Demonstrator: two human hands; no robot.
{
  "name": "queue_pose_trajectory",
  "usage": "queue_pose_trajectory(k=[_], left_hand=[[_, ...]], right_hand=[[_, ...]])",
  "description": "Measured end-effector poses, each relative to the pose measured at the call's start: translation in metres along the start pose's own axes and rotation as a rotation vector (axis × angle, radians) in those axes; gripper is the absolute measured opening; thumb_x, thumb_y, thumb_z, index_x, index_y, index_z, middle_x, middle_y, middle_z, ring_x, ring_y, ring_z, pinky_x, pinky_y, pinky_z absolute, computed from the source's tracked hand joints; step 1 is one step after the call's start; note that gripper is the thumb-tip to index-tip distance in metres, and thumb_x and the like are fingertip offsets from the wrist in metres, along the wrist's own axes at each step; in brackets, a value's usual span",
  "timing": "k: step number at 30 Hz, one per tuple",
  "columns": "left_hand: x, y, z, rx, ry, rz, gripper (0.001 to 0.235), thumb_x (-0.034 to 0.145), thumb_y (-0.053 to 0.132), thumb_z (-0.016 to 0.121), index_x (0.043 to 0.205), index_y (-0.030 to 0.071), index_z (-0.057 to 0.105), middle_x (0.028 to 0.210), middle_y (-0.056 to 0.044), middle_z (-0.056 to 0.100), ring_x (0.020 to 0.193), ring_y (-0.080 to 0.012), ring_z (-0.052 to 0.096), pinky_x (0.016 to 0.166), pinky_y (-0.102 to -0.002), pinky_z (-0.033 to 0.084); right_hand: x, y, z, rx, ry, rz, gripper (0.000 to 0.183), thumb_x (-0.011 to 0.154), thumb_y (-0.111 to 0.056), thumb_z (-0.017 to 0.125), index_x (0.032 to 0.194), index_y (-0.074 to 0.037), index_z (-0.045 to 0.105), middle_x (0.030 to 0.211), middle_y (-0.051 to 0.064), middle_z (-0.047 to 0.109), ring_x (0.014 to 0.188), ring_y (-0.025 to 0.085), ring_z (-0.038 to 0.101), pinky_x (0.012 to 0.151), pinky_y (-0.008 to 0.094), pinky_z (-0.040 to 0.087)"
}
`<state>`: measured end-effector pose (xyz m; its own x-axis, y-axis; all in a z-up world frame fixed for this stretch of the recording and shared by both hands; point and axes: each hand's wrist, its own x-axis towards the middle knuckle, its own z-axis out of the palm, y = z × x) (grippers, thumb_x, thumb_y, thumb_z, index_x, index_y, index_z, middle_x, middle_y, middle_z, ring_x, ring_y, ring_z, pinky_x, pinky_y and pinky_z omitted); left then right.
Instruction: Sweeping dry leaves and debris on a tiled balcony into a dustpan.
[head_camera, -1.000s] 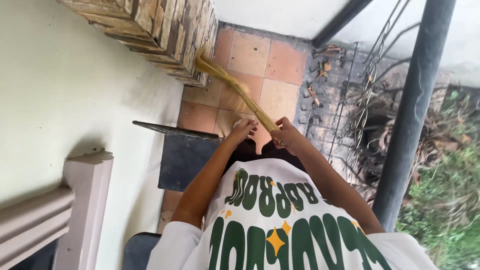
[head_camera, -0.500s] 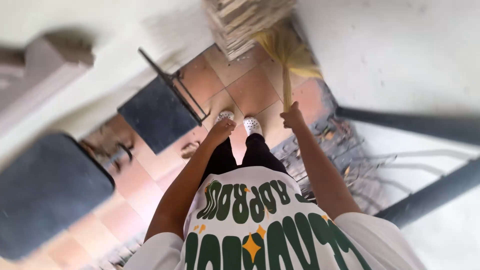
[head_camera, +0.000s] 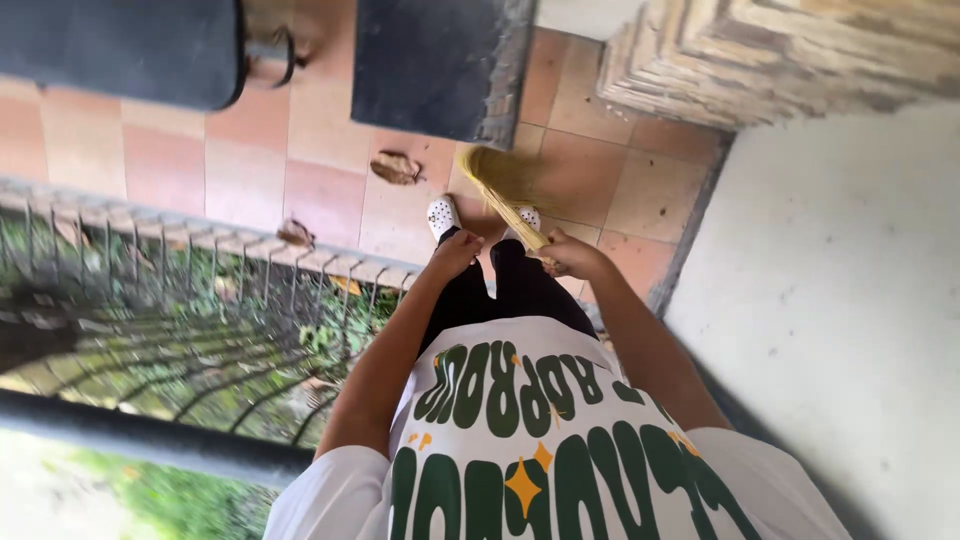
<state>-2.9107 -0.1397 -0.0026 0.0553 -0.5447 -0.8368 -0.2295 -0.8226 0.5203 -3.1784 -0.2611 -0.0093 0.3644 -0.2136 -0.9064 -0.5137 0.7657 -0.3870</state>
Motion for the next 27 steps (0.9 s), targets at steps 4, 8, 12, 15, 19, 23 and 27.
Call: queue_pose_trajectory(k=[4, 8, 12, 15, 19, 23, 27], left_hand=[[0.014, -0.053, 0.019, -0.223, 0.086, -0.019, 0.045, 0.096, 0.044, 0.061, 0.122, 0.008, 0.067, 0.102, -0.009, 0.073, 0.090, -0.0194, 0.074, 0.082, -0.034, 0.056], [0.003, -0.070, 0.008, -0.436, 0.168, 0.020, 0.046, 0.099, 0.040, 0.061, 0.122, 0.000, 0.065, 0.098, -0.014, 0.071, 0.086, -0.0222, 0.072, 0.071, -0.033, 0.056], [-0.016, -0.080, -0.019, -0.571, 0.250, -0.012, 0.046, 0.096, 0.043, 0.063, 0.120, 0.004, 0.067, 0.102, -0.013, 0.073, 0.094, -0.0232, 0.074, 0.075, -0.031, 0.060], [-0.010, -0.109, -0.034, -0.539, 0.303, -0.066, 0.044, 0.096, 0.049, 0.061, 0.118, 0.012, 0.070, 0.100, -0.006, 0.073, 0.094, -0.0203, 0.074, 0.082, -0.034, 0.059], [-0.019, -0.133, -0.061, -0.540, 0.383, -0.146, 0.041, 0.095, 0.054, 0.059, 0.111, 0.019, 0.071, 0.095, -0.003, 0.072, 0.101, -0.0244, 0.072, 0.092, -0.038, 0.055], [-0.039, -0.147, -0.093, -0.638, 0.436, -0.193, 0.045, 0.096, 0.054, 0.057, 0.115, 0.015, 0.070, 0.105, -0.010, 0.073, 0.115, -0.0334, 0.067, 0.102, -0.043, 0.049], [-0.022, -0.186, -0.105, -0.799, 0.548, -0.257, 0.045, 0.093, 0.055, 0.059, 0.114, 0.017, 0.070, 0.096, -0.002, 0.077, 0.105, -0.0248, 0.072, 0.099, -0.041, 0.051]], right_hand=[[-0.037, -0.043, -0.023, -0.186, -0.096, -0.008, 0.048, 0.091, -0.010, 0.066, 0.130, 0.000, 0.040, 0.086, 0.013, 0.052, 0.060, 0.015, 0.058, 0.044, 0.025, 0.050], [-0.084, -0.087, -0.012, -0.191, -0.015, -0.061, 0.045, 0.092, -0.007, 0.060, 0.133, -0.002, 0.042, 0.089, 0.008, 0.043, 0.059, 0.011, 0.050, 0.042, 0.019, 0.042], [-0.063, -0.064, 0.014, -0.350, 0.097, -0.025, 0.062, 0.099, -0.019, 0.062, 0.151, -0.008, 0.030, 0.092, 0.018, 0.050, 0.057, 0.021, 0.057, 0.037, 0.034, 0.050], [0.001, -0.039, 0.051, -0.422, 0.085, 0.057, 0.065, 0.098, -0.022, 0.062, 0.152, -0.009, 0.028, 0.095, 0.017, 0.048, 0.060, 0.021, 0.060, 0.036, 0.030, 0.049], [0.120, -0.056, 0.138, -0.265, -0.010, 0.087, 0.038, 0.096, -0.013, 0.057, 0.130, -0.004, 0.043, 0.076, 0.007, 0.042, 0.047, 0.015, 0.051, 0.034, 0.023, 0.042], [0.163, -0.103, 0.251, -0.203, -0.175, 0.232, 0.022, 0.094, -0.009, 0.057, 0.108, 0.000, 0.043, 0.065, -0.001, 0.036, 0.041, 0.006, 0.042, 0.038, 0.020, 0.029], [0.172, -0.141, 0.349, -0.086, -0.305, 0.297, 0.027, 0.094, -0.009, 0.060, 0.115, -0.001, 0.044, 0.075, 0.003, 0.041, 0.043, 0.005, 0.040, 0.039, 0.013, 0.029]])
